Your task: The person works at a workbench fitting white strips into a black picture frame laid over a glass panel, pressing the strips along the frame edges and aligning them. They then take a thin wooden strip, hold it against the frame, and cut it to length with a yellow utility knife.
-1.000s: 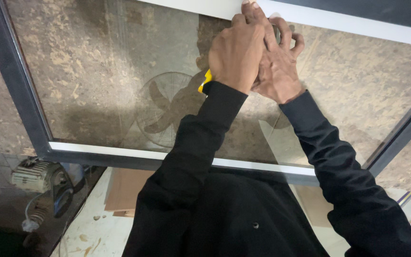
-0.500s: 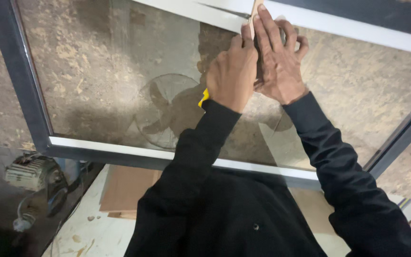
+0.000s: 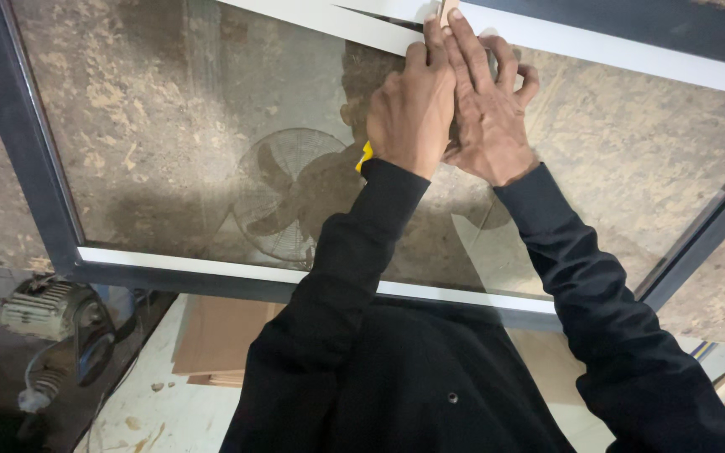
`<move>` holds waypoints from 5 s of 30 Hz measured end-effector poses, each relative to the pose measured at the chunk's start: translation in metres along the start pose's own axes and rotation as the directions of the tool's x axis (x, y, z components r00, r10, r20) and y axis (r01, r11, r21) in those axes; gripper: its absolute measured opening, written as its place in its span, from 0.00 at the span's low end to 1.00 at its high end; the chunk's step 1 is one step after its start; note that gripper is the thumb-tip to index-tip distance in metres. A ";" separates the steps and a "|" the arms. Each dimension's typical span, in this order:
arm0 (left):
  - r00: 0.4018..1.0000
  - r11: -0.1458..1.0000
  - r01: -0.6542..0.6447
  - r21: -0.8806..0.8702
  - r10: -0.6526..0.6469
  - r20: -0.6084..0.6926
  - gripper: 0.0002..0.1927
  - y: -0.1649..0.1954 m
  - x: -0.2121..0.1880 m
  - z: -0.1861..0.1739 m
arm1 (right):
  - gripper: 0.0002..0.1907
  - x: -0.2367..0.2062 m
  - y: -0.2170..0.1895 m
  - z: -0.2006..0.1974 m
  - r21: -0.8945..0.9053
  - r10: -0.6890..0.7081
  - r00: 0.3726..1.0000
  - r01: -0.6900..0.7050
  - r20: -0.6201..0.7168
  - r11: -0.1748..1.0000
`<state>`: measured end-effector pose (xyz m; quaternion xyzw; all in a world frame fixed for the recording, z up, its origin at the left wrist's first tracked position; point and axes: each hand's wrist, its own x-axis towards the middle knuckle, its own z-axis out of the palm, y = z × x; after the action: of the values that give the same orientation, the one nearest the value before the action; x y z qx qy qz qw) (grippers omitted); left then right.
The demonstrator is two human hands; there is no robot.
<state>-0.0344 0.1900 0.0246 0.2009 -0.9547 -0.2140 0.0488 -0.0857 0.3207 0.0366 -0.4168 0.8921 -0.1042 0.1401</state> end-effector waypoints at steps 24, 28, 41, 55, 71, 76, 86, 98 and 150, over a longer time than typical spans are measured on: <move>0.997 0.994 -0.076 0.077 0.078 -0.027 0.20 0.015 0.023 -0.012 | 0.57 -0.002 0.003 0.008 0.007 0.011 1.000 -0.012 0.024 1.000; 0.998 1.000 0.008 0.018 -0.009 0.063 0.16 0.020 0.010 -0.026 | 0.58 0.002 0.004 0.007 -0.010 -0.013 1.000 0.013 -0.001 1.000; 1.000 0.998 0.002 0.062 -0.001 -0.020 0.28 0.007 -0.006 -0.026 | 0.72 0.003 0.005 0.007 -0.027 -0.052 0.997 0.050 -0.062 0.998; 1.000 1.000 0.007 -0.021 -0.006 0.030 0.30 0.005 0.013 0.000 | 0.72 0.002 -0.001 -0.001 0.059 0.020 0.999 -0.022 0.035 0.998; 0.992 0.992 -0.048 0.120 0.034 0.118 0.15 0.017 0.002 -0.033 | 0.55 0.000 0.001 0.005 -0.082 -0.046 0.999 0.045 -0.010 0.996; 0.997 0.993 -0.019 0.113 0.011 0.070 0.21 0.009 -0.006 -0.033 | 0.67 0.000 0.003 0.004 -0.051 -0.033 0.999 0.033 0.008 0.998; 0.999 0.999 -0.001 0.036 0.002 -0.034 0.29 0.000 0.008 -0.004 | 0.80 0.002 0.005 0.005 0.017 -0.012 1.000 0.012 0.010 1.000; 0.999 0.998 0.009 0.059 -0.007 -0.037 0.30 0.012 0.012 0.002 | 0.69 0.000 0.006 0.008 0.032 0.008 1.000 -0.009 0.030 0.999; 0.999 1.000 -0.031 0.007 0.031 -0.011 0.32 0.006 0.015 0.003 | 0.69 0.001 0.007 0.008 0.075 -0.005 1.000 0.004 0.011 0.997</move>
<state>-0.0507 0.1904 0.0250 0.1876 -0.9581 -0.2091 0.0567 -0.0886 0.3234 0.0266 -0.4137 0.8858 -0.1357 0.1605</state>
